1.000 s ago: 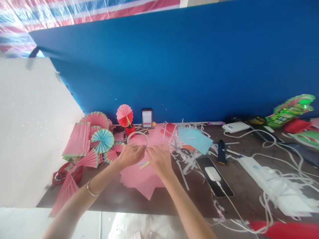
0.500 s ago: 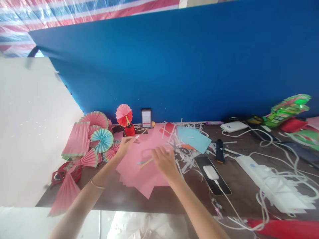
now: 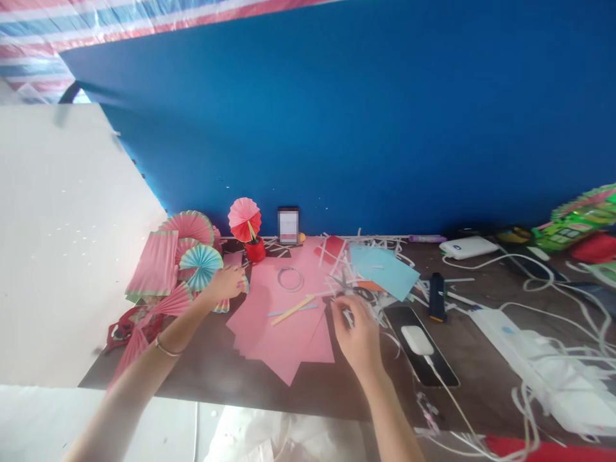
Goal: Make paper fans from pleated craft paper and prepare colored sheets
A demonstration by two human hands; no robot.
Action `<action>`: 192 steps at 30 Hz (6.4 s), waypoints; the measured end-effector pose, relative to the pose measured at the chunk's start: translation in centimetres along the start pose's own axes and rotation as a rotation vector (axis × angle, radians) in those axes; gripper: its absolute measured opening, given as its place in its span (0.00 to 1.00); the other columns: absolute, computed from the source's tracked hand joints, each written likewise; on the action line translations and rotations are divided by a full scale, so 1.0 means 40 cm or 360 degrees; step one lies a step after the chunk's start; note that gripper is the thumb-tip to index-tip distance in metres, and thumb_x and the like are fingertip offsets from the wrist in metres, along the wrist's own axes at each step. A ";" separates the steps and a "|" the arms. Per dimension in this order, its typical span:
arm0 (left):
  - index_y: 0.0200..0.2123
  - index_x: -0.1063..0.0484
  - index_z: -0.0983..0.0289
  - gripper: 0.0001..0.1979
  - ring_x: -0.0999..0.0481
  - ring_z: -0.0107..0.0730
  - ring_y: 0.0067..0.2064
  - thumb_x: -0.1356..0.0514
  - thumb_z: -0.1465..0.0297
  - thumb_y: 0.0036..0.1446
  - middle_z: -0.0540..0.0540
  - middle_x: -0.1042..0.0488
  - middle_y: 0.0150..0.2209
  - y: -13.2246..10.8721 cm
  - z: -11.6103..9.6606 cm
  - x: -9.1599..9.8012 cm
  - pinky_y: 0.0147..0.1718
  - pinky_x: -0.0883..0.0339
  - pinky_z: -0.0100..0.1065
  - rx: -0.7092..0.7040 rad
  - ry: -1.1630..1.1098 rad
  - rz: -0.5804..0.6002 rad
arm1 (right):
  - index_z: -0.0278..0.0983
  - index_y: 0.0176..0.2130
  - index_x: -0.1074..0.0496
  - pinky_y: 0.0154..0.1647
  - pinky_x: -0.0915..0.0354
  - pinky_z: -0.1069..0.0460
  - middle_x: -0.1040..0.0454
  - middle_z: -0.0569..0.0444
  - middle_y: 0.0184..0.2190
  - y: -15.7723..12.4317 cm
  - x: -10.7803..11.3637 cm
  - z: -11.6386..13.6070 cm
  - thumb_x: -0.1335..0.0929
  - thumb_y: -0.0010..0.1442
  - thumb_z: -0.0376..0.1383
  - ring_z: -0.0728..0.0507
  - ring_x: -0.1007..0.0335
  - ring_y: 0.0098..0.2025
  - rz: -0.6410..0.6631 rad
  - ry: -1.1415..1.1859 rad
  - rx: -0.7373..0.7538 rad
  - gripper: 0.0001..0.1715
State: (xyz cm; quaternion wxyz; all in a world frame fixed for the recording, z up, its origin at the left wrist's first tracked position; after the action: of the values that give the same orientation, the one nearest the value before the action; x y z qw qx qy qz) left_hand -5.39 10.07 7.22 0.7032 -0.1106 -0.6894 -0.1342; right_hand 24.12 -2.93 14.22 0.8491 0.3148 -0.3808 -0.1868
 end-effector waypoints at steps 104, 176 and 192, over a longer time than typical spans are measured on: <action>0.34 0.27 0.66 0.13 0.23 0.35 0.33 0.45 0.63 0.55 0.57 0.23 0.31 -0.094 -0.200 0.104 0.33 0.29 0.32 0.0042 -0.1957 -0.0611 | 0.36 0.34 0.34 0.31 0.33 0.50 0.30 0.54 0.24 0.065 -0.302 0.088 0.32 0.47 0.41 0.46 0.30 0.29 0.0577 0.0979 -0.0749 0.14; 0.40 0.38 0.63 0.12 0.32 0.31 0.41 0.43 0.68 0.51 0.56 0.36 0.39 -0.152 -0.183 -0.109 0.39 0.34 0.35 0.0809 -0.2009 -0.1039 | 0.33 0.27 0.27 0.21 0.39 0.54 0.30 0.55 0.19 0.009 -0.380 -0.001 0.33 0.45 0.39 0.49 0.37 0.20 0.0805 0.1124 -0.1157 0.11; 0.39 0.37 0.64 0.07 0.32 0.31 0.36 0.47 0.69 0.57 0.58 0.37 0.39 -0.115 -0.220 -0.044 0.33 0.34 0.33 0.0515 -0.1425 -0.1200 | 0.33 0.26 0.27 0.22 0.41 0.54 0.31 0.55 0.20 0.016 -0.396 0.008 0.30 0.42 0.42 0.49 0.38 0.21 0.0981 0.1185 -0.1118 0.14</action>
State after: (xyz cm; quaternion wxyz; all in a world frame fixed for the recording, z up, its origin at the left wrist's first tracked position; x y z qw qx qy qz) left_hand 1.30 2.81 5.09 0.2569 0.2039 -0.9216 -0.2078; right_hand 13.78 6.24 6.46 0.9938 -0.0656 -0.0467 0.0764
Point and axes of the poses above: each hand's wrist, its own y-axis towards the middle knuckle, its own x-axis out of the back of the hand, z = x × y, the point moved 6 cm from there along y, towards the middle knuckle
